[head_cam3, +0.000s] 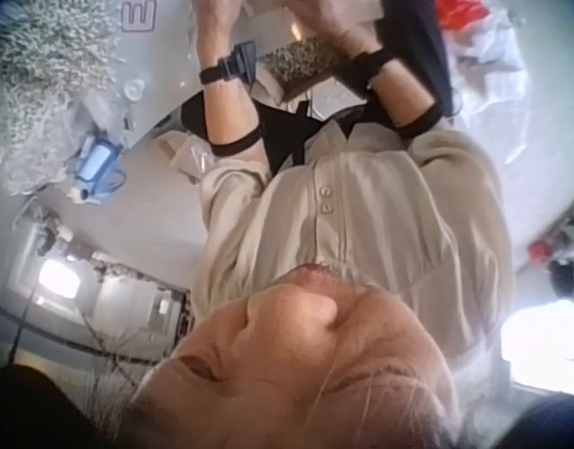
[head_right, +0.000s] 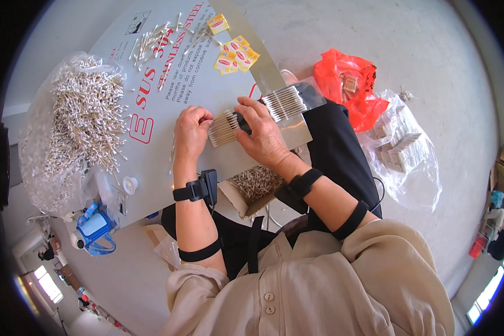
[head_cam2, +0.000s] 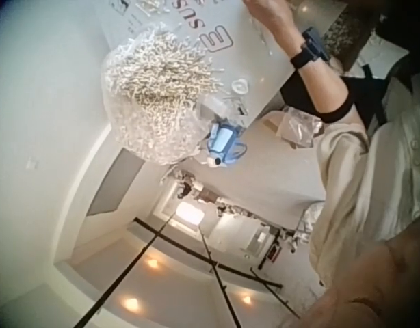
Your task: Manually organizing, counting, and packaging cotton swabs into plastic sleeves and applying labels.
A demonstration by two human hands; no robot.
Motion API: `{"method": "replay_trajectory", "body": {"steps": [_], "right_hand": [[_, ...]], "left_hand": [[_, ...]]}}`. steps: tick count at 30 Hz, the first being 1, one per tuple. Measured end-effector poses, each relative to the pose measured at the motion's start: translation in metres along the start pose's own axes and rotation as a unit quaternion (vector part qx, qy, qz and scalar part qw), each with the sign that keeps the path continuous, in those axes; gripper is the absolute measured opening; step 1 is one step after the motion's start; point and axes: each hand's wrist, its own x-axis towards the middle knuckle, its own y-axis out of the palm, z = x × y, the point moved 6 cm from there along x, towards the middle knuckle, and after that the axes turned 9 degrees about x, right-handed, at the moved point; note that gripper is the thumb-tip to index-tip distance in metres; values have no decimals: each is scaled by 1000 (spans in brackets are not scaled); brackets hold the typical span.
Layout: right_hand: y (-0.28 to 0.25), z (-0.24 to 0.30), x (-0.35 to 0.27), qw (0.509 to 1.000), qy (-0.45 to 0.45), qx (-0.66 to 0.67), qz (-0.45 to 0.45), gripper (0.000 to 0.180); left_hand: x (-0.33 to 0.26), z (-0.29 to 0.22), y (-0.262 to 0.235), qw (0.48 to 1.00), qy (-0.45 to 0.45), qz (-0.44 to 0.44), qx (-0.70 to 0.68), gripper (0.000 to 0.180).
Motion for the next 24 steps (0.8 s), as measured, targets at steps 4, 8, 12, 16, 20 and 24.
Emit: {"method": "replay_trajectory", "body": {"steps": [4, 8, 12, 16, 20, 24], "right_hand": [[0, -6, 1, 993, 48, 100, -45, 40], [5, -9, 1, 972, 76, 208, -77, 34], [2, -8, -1, 965, 92, 229, -85, 32], [3, -5, -1, 952, 114, 274, -78, 33], [4, -6, 0, 963, 74, 237, -101, 27], [-6, -7, 18, 998, 32, 31, -55, 12]], "left_hand": [[-11, 14, -7, 975, -87, -93, -183, 24], [-28, 13, -5, 961, -56, -128, -238, 46], [-47, -23, 19, 985, 25, -22, 170, 76], [-68, -33, 32, 983, -12, 5, 182, 79], [-68, -25, 35, 986, -31, 11, 165, 79], [-67, -11, 17, 996, -59, -69, -22, 84]]}}
